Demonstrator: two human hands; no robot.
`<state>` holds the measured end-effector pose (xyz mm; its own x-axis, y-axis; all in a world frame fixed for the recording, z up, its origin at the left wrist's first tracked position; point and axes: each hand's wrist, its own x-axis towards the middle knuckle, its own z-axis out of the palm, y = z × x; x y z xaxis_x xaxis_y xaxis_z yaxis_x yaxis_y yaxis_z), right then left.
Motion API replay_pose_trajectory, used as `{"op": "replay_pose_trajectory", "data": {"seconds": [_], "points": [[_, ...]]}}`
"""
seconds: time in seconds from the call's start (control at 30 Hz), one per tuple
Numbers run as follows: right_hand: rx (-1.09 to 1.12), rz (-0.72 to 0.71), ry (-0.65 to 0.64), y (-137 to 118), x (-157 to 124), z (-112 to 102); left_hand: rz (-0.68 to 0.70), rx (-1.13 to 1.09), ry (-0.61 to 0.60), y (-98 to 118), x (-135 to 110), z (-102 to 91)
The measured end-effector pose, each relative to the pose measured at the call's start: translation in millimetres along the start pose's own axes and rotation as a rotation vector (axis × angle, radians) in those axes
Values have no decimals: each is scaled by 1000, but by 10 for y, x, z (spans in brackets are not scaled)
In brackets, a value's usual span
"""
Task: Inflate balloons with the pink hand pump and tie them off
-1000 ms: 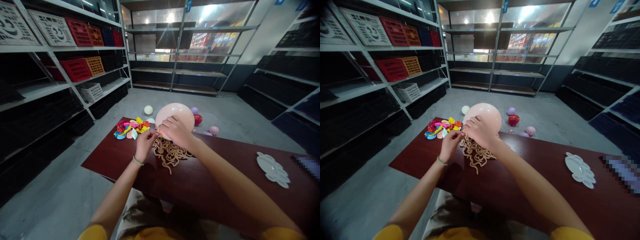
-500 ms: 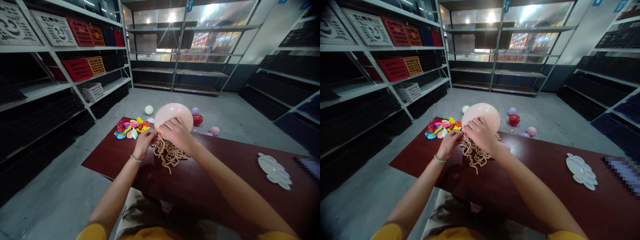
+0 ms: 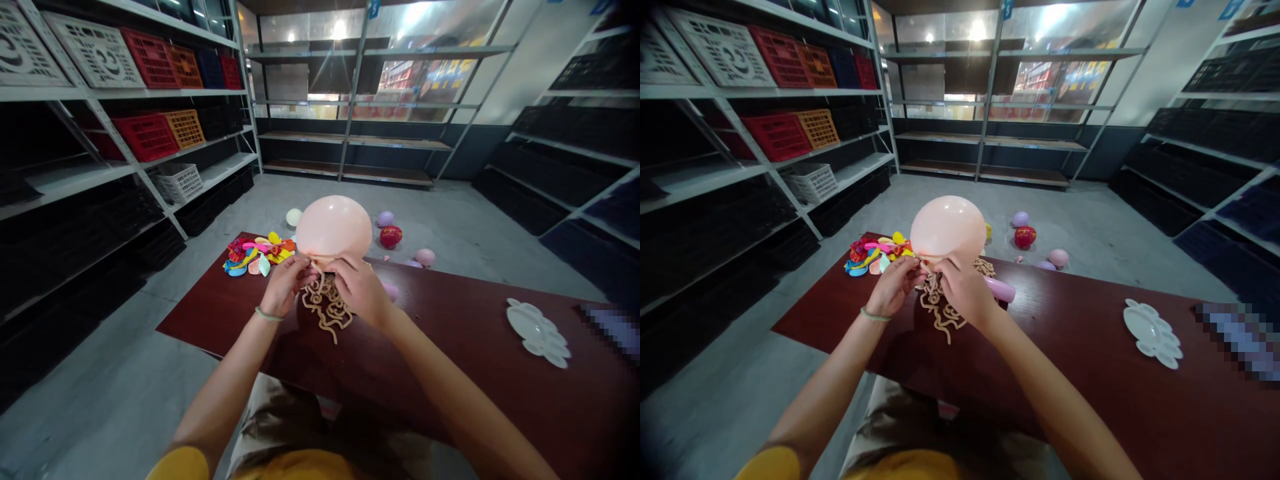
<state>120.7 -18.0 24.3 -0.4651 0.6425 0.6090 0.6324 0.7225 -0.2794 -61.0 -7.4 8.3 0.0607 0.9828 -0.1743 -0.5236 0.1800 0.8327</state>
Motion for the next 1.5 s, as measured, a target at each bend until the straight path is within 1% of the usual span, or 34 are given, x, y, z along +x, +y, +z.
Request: {"op": "replay_pose_trajectory", "data": {"seconds": [0.1,0.17,0.23,0.37,0.5,0.7,0.8,0.9,1.0,1.1,1.2,1.27,1.37,1.43,1.5], "points": [[-87,-40,-5,26,-48,76,-4,-1,1,16,-21,17],[-99,-29,-34,54,-72,130,-10,0,3,28,-32,33],[-46,0,-69,81,-89,175,-8,7,7,39,-39,45],[139,20,-114,87,-101,216,2,38,12,47,-30,37],[203,36,-102,56,-106,231,2,40,-6,42,-7,11],[204,66,-70,69,-106,360,7,77,-31,81,-29,29],[192,56,-50,61,-106,382,7,72,-14,105,-38,17],[132,-10,-25,36,-117,256,10,85,-10,121,-34,-29],[9,-130,-11,16,-100,-2,-7,145,-53,126,-30,-61],[-112,-258,-32,12,-11,-273,-19,208,-93,112,-36,-34],[-154,-320,-66,33,119,-447,19,244,-102,82,-54,32],[-130,-303,-46,63,188,-492,62,253,-85,62,-75,71],[-61,-257,27,125,231,-494,106,251,-82,49,-121,104],[-54,-254,56,163,238,-492,118,256,-123,60,-162,112],[-108,-272,50,188,254,-512,113,281,-179,88,-206,116]]}}
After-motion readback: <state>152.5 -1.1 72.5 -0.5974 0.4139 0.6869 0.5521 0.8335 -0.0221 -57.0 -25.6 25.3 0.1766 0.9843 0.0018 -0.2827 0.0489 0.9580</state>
